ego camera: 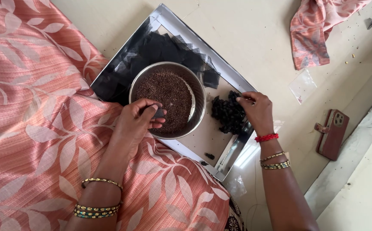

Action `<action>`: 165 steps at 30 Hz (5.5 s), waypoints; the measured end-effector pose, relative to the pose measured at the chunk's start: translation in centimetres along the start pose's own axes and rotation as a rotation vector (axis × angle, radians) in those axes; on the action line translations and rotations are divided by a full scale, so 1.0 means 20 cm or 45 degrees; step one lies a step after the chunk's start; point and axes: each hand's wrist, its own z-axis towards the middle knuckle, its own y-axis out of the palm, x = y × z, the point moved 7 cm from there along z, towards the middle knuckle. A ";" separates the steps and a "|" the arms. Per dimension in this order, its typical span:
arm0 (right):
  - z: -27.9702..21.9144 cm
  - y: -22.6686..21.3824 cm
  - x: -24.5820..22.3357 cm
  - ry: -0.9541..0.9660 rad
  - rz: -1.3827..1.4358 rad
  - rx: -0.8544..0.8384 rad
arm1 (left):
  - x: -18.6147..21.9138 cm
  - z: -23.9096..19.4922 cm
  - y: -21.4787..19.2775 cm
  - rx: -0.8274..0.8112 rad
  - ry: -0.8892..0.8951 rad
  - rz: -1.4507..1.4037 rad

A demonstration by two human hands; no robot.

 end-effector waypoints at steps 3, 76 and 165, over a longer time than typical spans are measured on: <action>0.00 0.04 0.01 0.085 -0.039 -0.076 | -0.01 0.01 0.00 -0.011 0.020 -0.015; -0.31 0.38 -1.04 -0.229 0.624 -0.670 | 0.03 -0.02 0.03 -0.195 0.298 -0.060; -0.38 0.49 -1.01 -0.119 0.836 -0.849 | -0.08 0.08 -0.02 -0.121 0.077 -0.428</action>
